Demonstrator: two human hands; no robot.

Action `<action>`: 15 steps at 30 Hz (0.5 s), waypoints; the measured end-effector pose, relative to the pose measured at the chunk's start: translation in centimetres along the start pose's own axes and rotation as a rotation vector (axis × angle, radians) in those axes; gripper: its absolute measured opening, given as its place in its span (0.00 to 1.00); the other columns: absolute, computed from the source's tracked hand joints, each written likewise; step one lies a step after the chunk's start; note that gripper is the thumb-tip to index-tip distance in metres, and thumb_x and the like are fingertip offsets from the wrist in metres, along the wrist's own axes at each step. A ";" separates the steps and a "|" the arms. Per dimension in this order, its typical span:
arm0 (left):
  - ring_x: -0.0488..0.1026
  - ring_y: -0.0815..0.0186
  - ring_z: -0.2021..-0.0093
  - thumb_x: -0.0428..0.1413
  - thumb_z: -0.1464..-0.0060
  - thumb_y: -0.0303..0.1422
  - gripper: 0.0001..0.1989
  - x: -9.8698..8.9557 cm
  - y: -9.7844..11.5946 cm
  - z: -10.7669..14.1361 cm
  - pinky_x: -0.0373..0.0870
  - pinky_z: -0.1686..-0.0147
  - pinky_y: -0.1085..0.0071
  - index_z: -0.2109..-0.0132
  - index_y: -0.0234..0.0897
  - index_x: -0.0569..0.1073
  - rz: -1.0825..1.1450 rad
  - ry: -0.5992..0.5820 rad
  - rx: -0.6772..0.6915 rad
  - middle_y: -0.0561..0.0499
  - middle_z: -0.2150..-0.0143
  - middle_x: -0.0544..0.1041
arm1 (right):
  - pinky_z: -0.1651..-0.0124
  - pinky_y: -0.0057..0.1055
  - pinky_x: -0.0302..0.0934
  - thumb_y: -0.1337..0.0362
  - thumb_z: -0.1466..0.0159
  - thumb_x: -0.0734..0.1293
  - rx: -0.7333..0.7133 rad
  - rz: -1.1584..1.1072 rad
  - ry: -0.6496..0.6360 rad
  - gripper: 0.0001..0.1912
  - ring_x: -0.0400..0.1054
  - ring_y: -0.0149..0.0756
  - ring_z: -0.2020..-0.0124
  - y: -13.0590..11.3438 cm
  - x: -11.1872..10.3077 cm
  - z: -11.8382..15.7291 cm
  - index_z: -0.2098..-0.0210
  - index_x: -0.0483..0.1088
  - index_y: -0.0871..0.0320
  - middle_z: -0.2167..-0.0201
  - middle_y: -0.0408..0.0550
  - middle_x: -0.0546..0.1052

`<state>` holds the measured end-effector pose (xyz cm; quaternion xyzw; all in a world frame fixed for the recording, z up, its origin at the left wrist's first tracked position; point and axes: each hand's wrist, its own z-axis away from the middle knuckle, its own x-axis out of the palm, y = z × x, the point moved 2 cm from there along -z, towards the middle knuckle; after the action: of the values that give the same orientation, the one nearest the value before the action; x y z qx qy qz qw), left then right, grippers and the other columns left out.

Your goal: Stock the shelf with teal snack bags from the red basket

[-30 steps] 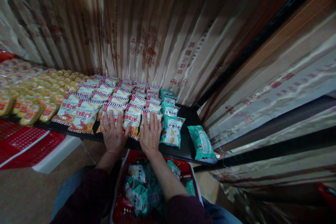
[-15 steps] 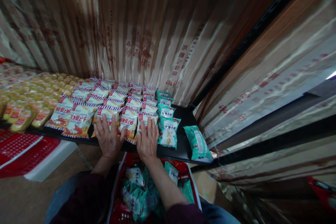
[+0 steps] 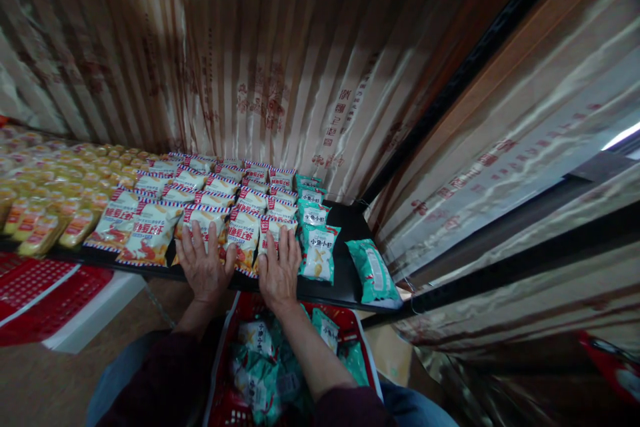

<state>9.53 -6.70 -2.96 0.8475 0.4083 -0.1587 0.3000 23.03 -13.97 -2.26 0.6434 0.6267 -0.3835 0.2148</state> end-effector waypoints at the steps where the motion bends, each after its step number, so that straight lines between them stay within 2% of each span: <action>1: 0.40 0.46 0.32 0.53 0.46 0.40 0.33 0.0 0.0 0.1 0.42 0.39 0.41 0.35 0.37 0.55 0.002 0.005 -0.001 0.38 0.31 0.46 | 0.38 0.52 0.43 0.65 0.35 0.57 -0.002 -0.001 0.000 0.26 0.37 0.50 0.32 0.0 0.0 0.1 0.37 0.54 0.56 0.33 0.57 0.49; 9: 0.41 0.46 0.32 0.53 0.46 0.39 0.31 -0.3 0.0 0.0 0.43 0.39 0.43 0.37 0.34 0.58 -0.018 -0.011 -0.009 0.37 0.32 0.50 | 0.38 0.52 0.44 0.65 0.34 0.56 -0.044 -0.019 0.029 0.25 0.37 0.49 0.32 0.4 -0.5 0.7 0.37 0.55 0.57 0.32 0.56 0.47; 15: 0.43 0.49 0.32 0.51 0.45 0.35 0.27 -0.6 1.3 0.7 0.45 0.38 0.45 0.39 0.34 0.62 0.055 -0.007 0.061 0.38 0.33 0.53 | 0.37 0.51 0.44 0.67 0.34 0.56 -0.055 -0.032 0.009 0.24 0.39 0.48 0.32 -0.2 -1.5 2.0 0.38 0.57 0.59 0.34 0.59 0.51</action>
<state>10.15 -8.16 -2.74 0.8667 0.3786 -0.1655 0.2794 22.54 -16.42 -2.35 0.6291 0.6480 -0.3667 0.2233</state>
